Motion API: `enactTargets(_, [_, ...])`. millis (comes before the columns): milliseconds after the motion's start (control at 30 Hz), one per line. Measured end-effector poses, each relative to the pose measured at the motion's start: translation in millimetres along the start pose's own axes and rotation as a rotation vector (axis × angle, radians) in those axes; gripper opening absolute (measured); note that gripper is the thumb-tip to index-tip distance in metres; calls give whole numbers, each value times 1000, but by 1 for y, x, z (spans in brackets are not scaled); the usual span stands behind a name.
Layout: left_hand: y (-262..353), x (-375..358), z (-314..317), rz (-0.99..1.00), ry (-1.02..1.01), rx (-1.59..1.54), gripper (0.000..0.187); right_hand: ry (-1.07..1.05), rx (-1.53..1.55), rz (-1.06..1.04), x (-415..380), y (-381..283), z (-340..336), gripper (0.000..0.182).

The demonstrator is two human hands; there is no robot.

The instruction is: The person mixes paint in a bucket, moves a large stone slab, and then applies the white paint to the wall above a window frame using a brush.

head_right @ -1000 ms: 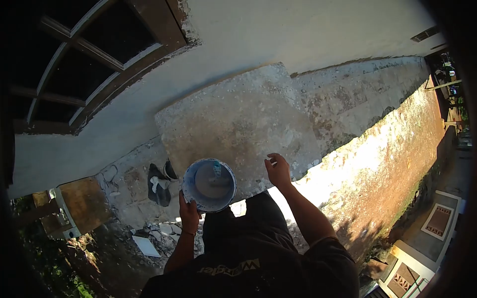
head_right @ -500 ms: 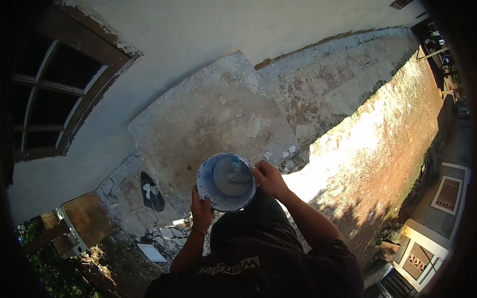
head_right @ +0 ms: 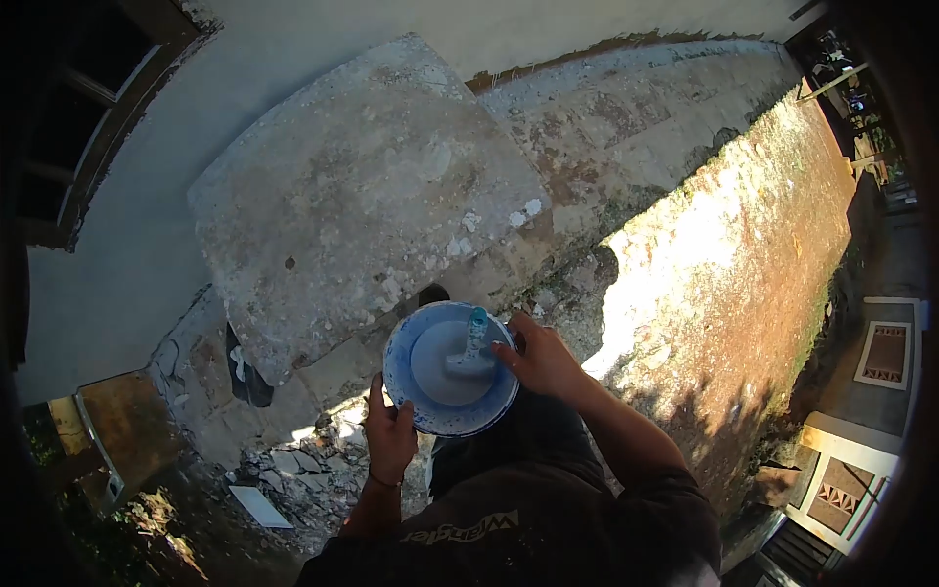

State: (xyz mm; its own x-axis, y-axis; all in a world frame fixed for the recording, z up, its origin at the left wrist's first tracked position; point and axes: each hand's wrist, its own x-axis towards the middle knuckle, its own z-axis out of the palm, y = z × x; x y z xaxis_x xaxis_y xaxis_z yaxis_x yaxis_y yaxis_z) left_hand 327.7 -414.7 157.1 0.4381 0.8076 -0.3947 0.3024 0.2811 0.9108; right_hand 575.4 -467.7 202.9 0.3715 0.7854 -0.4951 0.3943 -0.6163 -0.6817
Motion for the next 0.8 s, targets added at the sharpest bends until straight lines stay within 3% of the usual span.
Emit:
enactTargets(333, [-153,-9,23,-274,87,-45,60,-77,-216,40,39,112,119,29])
enactTargets(400, [-210,7,25,-314,127,181,64,-50,-135,15,65,139,155,29])
enactTargets(467, [-269,27,21,-289,125,30,64,-45,-75,-20,94,160,188,26])
enactTargets(533, [-286,48,17,-306,156,-155,65,-43,-96,-52,127,180,222,26])
enactTargets(667, [-375,101,6,-225,230,-214,65,-60,68,-165,185,237,271,33])
enactTargets(733, [-400,127,-4,-305,259,-268,66,-96,152,85,201,264,288,38])
enactTargets(800, [-429,150,-10,-319,330,-377,62,-117,226,143,198,298,299,40])
